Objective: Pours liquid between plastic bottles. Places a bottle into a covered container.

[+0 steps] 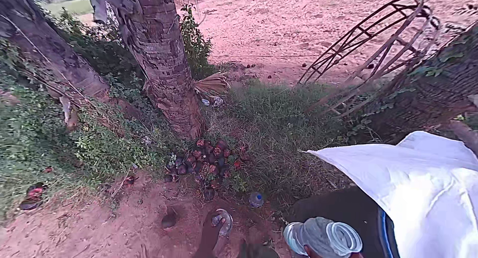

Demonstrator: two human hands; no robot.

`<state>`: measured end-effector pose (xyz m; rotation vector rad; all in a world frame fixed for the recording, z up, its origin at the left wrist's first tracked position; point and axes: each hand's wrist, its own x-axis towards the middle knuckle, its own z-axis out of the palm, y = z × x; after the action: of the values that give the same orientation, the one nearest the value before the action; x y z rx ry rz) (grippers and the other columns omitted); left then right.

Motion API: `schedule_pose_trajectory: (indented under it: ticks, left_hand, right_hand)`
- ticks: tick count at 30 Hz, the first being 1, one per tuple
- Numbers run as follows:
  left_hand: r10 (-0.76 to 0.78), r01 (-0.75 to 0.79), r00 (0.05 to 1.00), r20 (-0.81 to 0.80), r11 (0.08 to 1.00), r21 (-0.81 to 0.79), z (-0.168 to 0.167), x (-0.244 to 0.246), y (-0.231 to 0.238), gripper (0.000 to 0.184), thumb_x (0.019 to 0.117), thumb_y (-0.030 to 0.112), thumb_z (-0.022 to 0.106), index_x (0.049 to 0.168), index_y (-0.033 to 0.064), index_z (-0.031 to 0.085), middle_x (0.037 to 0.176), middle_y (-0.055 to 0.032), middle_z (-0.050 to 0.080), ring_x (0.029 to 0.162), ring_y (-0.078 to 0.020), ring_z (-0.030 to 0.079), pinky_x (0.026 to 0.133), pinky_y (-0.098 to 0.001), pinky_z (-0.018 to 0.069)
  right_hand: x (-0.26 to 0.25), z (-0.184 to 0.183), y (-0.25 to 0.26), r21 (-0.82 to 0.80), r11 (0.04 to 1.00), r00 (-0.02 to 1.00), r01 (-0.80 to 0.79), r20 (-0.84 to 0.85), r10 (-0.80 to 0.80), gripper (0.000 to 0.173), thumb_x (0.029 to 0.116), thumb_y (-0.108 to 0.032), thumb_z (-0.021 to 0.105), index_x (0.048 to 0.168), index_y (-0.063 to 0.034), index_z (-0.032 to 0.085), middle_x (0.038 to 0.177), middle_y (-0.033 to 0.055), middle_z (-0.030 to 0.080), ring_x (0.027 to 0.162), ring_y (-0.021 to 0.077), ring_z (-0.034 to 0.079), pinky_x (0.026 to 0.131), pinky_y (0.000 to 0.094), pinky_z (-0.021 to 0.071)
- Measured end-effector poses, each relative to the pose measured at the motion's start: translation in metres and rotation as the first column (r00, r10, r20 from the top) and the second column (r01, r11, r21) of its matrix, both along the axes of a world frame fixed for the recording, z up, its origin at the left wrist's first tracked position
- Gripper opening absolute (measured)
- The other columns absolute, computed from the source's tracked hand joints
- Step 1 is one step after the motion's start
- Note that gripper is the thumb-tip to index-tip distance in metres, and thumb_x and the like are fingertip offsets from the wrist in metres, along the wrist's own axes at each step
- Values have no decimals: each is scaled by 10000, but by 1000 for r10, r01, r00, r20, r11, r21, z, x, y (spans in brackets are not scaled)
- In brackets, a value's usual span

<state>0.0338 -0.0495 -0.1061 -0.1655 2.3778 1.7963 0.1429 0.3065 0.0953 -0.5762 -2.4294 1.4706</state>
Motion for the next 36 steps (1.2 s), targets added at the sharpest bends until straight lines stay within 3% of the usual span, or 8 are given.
schedule_pose_trajectory:
  ticks: [3,8,11,13,20,24,30,36]
  left_hand:
    - [-53,56,995,87,998,-36,-30,0,-15,388,899,202,760,1240,29,695,1471,-159,563,1416,-234,484,1192,-392,391]
    - [-128,140,977,173,988,-58,-114,3,-42,383,925,202,748,1273,56,681,1506,-98,541,1419,-186,480,1183,-389,409]
    - [-109,126,979,173,988,-94,-180,1,-49,380,916,226,757,1273,112,693,1521,-23,538,1442,-161,452,1203,-427,390]
    - [-81,105,979,188,987,-120,-225,9,-53,367,902,248,767,1249,144,710,1521,14,540,1475,-178,406,1234,-498,311]
    - [-44,73,990,135,973,-218,-384,20,-43,332,944,358,727,1248,225,715,1512,81,545,1498,-158,370,1276,-435,257]
    - [-42,72,986,161,980,-187,-404,16,-25,344,942,263,745,1253,122,709,1525,-7,537,1519,-236,336,1274,-454,231]
    - [-133,149,986,104,976,-158,-431,11,-11,352,943,310,733,1270,183,715,1529,17,535,1534,-284,294,1232,-601,205]
    - [-141,163,982,129,970,-179,-441,11,-25,440,889,249,782,1313,181,684,1537,-9,519,1533,-252,301,1240,-563,238]
  right_hand:
    - [-5,-60,-38,-27,1000,1000,2,1,-2,1056,586,-427,962,1367,87,470,1241,109,685,1149,45,655,1023,225,545]
    - [-18,-168,-75,-72,981,977,-178,103,184,1075,632,-403,964,1399,126,427,1288,166,652,1213,102,631,1079,276,518]
    - [-42,-247,-78,-91,940,942,-330,32,333,1010,649,-365,965,1410,72,464,1324,145,644,1249,131,616,1106,317,510]
    - [-48,-300,-82,-144,910,919,-388,16,394,964,654,-323,968,1396,62,489,1329,145,645,1251,159,619,1105,348,520]
    - [-61,-447,-89,-28,835,788,-549,317,528,934,674,-513,902,1407,-63,537,1266,90,695,1177,140,665,1006,406,571]
    - [-60,-498,-105,-7,774,715,-633,377,588,927,692,-558,870,1410,-64,552,1279,107,693,1173,187,672,981,458,575]
    - [-60,-535,-125,125,682,653,-721,451,608,921,677,-630,829,1380,-102,554,1142,103,734,1021,234,726,811,514,602]
    - [-76,-545,-143,137,539,503,-831,599,623,957,673,-661,804,1408,-119,520,1096,133,734,959,317,731,743,586,579]
